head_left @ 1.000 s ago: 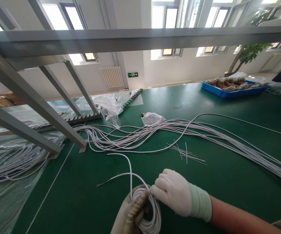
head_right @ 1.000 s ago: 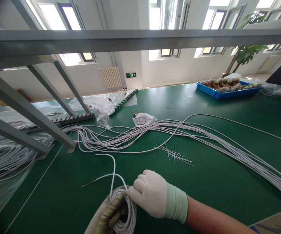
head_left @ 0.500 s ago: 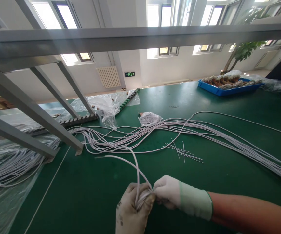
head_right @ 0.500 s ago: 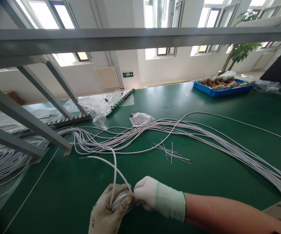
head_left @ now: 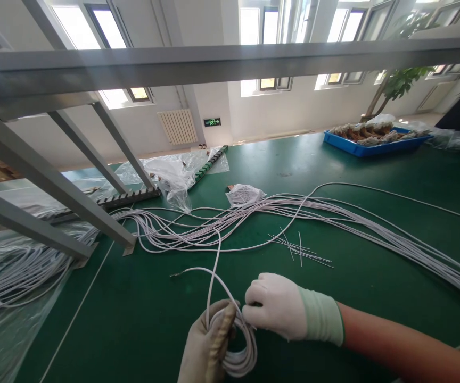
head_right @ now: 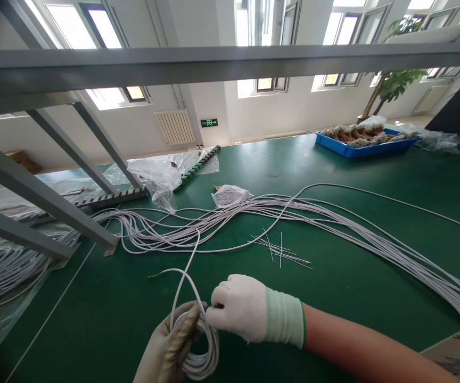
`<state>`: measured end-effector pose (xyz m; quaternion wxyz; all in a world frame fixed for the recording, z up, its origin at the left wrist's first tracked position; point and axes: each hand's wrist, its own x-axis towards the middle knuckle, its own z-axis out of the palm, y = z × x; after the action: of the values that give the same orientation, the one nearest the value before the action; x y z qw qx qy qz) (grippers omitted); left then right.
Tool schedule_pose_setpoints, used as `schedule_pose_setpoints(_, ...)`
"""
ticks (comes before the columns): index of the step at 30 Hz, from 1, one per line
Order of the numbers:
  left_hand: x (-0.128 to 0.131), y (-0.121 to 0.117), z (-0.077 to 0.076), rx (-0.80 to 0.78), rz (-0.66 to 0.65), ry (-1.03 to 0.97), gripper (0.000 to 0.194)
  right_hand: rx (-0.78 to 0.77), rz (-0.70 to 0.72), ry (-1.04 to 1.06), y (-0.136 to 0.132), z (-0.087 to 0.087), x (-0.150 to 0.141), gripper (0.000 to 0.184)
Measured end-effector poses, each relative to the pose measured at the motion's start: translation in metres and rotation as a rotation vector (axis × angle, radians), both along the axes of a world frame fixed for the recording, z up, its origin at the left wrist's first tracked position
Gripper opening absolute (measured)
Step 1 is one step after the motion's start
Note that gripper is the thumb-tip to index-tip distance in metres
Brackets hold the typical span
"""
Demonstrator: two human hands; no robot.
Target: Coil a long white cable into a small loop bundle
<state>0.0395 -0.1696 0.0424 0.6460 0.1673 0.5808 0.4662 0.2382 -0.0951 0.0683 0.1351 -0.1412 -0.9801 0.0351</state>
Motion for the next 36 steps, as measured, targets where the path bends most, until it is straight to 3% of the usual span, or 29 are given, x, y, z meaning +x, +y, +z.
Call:
schedule_pose_setpoints(2,0.002,-0.002,0.004,0.02,-0.046,0.029,0.055,-0.025,0.02,-0.007,-0.004,0.002,-0.004,0.017)
schedule_pose_setpoints(4,0.006,-0.004,0.014,0.015,-0.047,0.099,0.054,-0.21,-0.112,0.028,-0.011,0.004,-0.009,0.022)
schedule_pose_setpoints(7,0.014,-0.008,0.031,0.082,-0.051,0.405,0.042,-0.838,-0.499,0.068,-0.021,0.007,-0.019,0.027)
schedule_pose_setpoints(9,0.018,-0.01,0.035,0.124,-0.081,0.535,0.036,-1.18,-0.597,0.033,-0.023,0.01,-0.023,0.029)
schedule_pose_setpoints(10,0.018,-0.01,0.034,0.114,-0.069,0.505,0.037,-1.262,-0.58,0.024,-0.023,0.011,-0.022,0.03)
schedule_pose_setpoints(11,0.017,-0.01,0.031,0.082,-0.031,0.423,0.039,-1.287,-0.56,0.042,-0.023,0.012,-0.021,0.03)
schedule_pose_setpoints(13,0.01,-0.007,0.02,0.016,0.08,0.214,0.047,-1.165,-0.567,0.171,-0.021,0.01,-0.016,0.025)
schedule_pose_setpoints(16,-0.003,-0.001,0.003,-0.019,0.106,0.05,0.054,-0.6,-0.438,0.228,-0.019,0.005,-0.009,0.019)
schedule_pose_setpoints(18,-0.009,0.001,-0.001,-0.05,0.067,0.01,0.055,-0.216,-0.256,0.106,-0.016,0.002,-0.007,0.024)
schedule_pose_setpoints(19,-0.01,0.001,-0.001,-0.069,0.048,0.003,0.055,-0.102,-0.191,0.035,-0.015,0.002,-0.008,0.025)
schedule_pose_setpoints(21,-0.009,0.001,0.003,-0.074,0.051,0.026,0.056,0.018,-0.135,-0.042,-0.012,0.004,-0.009,0.024)
schedule_pose_setpoints(24,-0.001,-0.002,0.011,-0.03,0.07,0.072,0.058,0.068,-0.081,-0.067,-0.012,0.008,-0.013,0.019)
schedule_pose_setpoints(27,0.008,-0.008,0.019,-0.032,0.077,0.108,0.055,-0.025,-0.139,-0.037,-0.019,0.006,-0.018,0.023)
schedule_pose_setpoints(29,0.015,-0.013,0.026,-0.006,0.083,0.213,0.05,-0.322,-0.352,0.031,-0.025,0.002,-0.023,0.024)
schedule_pose_setpoints(32,0.022,-0.021,0.034,0.124,0.014,0.56,0.037,-0.896,-0.617,0.099,-0.028,-0.004,-0.03,0.026)
schedule_pose_setpoints(34,0.023,-0.023,0.035,0.134,0.001,0.627,0.032,-1.095,-0.605,0.081,-0.026,-0.003,-0.03,0.03)
schedule_pose_setpoints(36,0.019,-0.019,0.033,0.048,0.056,0.448,0.036,-1.153,-0.569,0.097,-0.023,0.001,-0.026,0.033)
